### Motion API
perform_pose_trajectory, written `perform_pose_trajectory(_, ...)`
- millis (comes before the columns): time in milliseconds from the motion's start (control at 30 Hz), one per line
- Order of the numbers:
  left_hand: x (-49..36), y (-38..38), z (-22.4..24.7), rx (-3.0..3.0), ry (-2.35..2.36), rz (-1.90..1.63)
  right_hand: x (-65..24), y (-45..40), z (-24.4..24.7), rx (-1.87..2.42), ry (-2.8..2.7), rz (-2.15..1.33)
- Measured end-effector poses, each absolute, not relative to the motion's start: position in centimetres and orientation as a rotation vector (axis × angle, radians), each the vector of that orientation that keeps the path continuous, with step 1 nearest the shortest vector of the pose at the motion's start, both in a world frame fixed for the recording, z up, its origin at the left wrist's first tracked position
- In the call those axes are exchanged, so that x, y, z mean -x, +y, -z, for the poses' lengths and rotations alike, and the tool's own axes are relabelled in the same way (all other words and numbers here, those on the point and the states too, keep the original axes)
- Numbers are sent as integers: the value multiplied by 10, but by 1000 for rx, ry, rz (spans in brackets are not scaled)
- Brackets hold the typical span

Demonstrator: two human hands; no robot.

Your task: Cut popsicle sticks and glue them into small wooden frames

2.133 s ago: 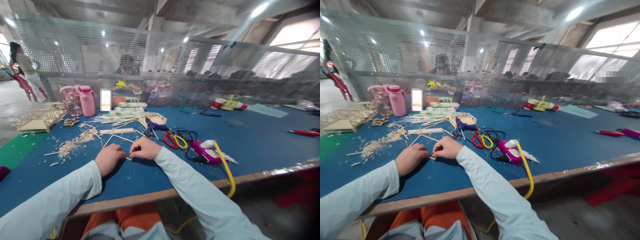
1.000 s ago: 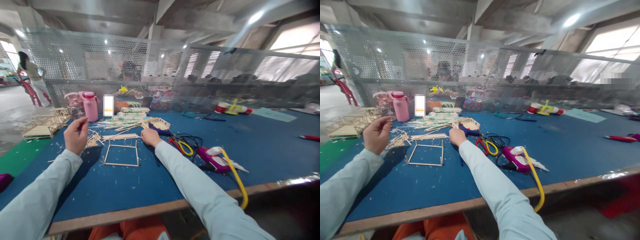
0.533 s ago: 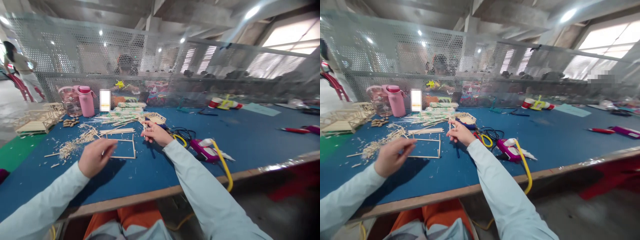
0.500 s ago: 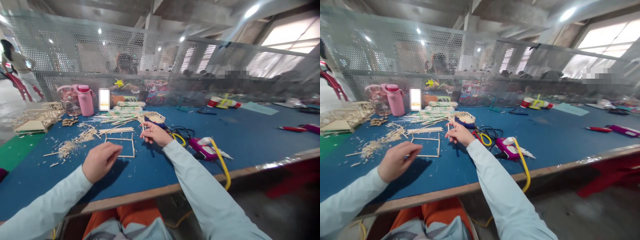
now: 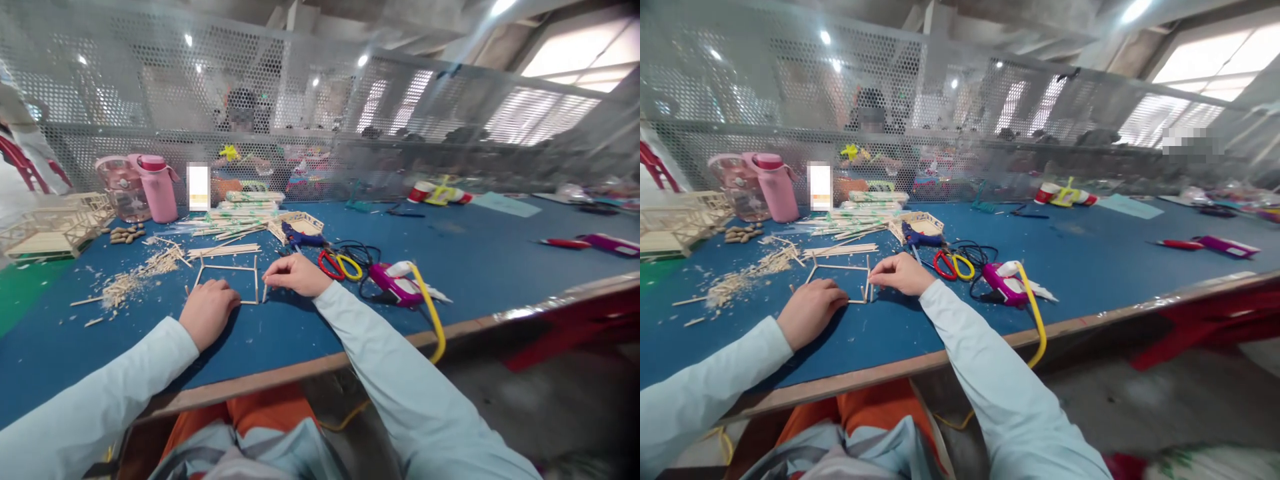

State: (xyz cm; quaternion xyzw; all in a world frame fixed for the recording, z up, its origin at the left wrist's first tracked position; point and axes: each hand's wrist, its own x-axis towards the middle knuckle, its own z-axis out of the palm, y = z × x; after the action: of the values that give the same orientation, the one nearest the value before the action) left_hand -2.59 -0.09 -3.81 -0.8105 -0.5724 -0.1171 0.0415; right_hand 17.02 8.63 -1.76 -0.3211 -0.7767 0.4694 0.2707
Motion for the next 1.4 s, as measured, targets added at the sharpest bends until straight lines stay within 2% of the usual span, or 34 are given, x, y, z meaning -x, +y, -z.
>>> perform_pose_trajectory(233,43,1,43,2618,-1541,355,-169,82,14,840,-2056,-1310)
perform_pose_trajectory(600,75,11,43,2809,-1187,369,-183,99,7,770,-1528,-1207)
perform_pose_trajectory(833,74,35,37,2795,-1366,391,-181,105,11,832,-1434,-1166)
perform_pose_trajectory(1000,76,28,40,2614,-1665,706,-170,76,5,674,-1574,-1031)
perform_pose_trajectory(1167,74,9,45,2639,-1884,1029,-138,44,19,649,-1916,-1169)
perform_pose_trajectory(1400,63,4,49,2821,-1983,1227,-126,46,41,709,-2066,-1153)
